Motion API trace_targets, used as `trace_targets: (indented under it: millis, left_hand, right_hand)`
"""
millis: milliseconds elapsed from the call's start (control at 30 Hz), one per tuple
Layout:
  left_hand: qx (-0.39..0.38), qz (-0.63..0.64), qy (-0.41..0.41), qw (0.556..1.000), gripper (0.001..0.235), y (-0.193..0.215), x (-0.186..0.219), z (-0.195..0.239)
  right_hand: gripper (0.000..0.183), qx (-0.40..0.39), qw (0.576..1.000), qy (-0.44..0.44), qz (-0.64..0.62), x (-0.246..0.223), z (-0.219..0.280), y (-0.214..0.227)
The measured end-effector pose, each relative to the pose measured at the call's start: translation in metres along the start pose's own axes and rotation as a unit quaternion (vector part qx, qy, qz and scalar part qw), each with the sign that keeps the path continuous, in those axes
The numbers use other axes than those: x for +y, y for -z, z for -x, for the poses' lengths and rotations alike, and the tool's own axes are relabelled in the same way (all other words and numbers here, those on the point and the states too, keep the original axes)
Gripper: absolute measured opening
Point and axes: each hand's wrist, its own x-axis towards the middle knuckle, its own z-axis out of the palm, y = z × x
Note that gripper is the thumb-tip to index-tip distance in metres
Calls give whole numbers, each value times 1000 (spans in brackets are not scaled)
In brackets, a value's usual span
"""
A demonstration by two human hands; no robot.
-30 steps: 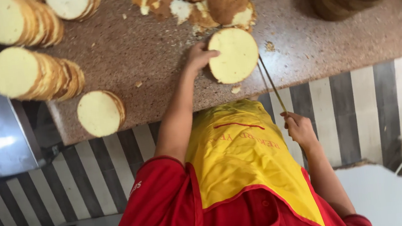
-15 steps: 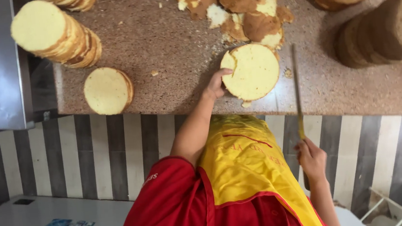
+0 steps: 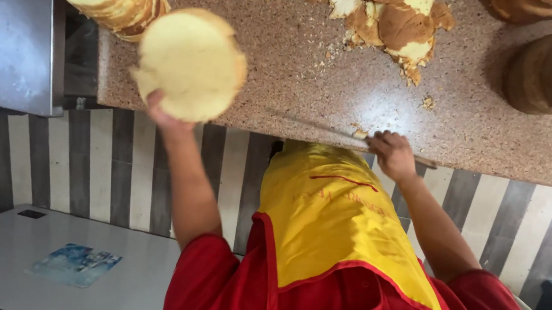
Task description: The person slices round cake layers horizontally with a long knife at a bakery counter, holding each cake steady with one hand while cutting, then stacks the cut layers with the growing pile of finished slices. They briefly step away to a sink area and return, and continue slicing light and dark cake layers one after another.
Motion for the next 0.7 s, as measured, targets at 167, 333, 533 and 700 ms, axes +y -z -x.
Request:
trace_targets:
  millis: [167,333,533,700]
  left_hand:
    - [81,52,-48,994,80,74,42,20]
    - [127,72,-96,985,75,122,44,19]
    - [173,112,-42,978,71,182,20,6]
    - [127,93,73,985,67,203,4,-22]
  right_hand:
    - [17,43,992,-92,76,63,-38,3]
    - [19,67,993,-74,-57,45,-51,-38]
    - [28,-2,992,-44,-120,-79,-112,-89]
    - [14,7,985,-170,8,-48,-142,-71]
